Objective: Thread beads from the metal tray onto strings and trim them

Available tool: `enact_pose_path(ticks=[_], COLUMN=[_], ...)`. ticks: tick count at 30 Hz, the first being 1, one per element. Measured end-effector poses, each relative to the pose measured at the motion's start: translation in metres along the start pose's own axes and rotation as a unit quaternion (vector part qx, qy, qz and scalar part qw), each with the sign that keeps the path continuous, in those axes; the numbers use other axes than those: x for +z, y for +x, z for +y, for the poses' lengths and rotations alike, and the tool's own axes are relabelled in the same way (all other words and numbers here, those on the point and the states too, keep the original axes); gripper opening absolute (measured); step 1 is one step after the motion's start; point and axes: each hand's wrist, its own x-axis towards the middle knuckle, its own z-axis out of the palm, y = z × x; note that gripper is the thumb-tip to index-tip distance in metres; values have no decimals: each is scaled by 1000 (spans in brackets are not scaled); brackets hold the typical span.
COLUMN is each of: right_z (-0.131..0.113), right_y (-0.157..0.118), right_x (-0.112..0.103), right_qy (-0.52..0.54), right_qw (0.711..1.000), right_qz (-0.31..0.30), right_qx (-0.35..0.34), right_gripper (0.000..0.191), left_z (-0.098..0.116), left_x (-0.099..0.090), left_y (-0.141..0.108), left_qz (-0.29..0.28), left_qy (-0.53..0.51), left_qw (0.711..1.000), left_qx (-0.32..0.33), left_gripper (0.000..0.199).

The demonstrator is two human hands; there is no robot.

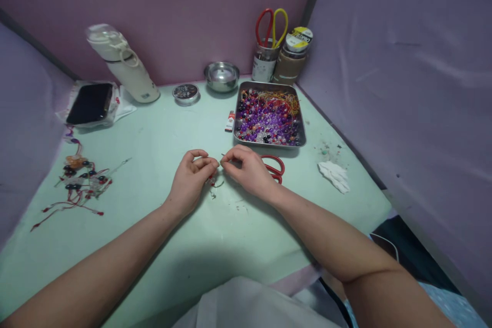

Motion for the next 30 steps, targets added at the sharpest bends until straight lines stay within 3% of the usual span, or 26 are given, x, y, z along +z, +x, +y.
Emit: enact_pose_path(ticks=[15, 24, 30], right_z=[0, -2, -1], right_y=[-1, -3, -3], right_x=[1, 2, 4], right_qy=[-1, -120, -116], right_qw=[1000, 987, 989], right_qz=[11, 26, 13], right_qx=[-20, -108, -94], right_gripper=[8, 8, 8], left_z=[3, 0, 0], left_x=[1, 0, 0], left_y=[-1, 0, -1], left_qz=[9, 2, -6], left_qy=[8, 24, 28], left_qw=[1000, 1000, 1000], left_qx=[-7, 0, 2], left_gripper=[35, 33, 32])
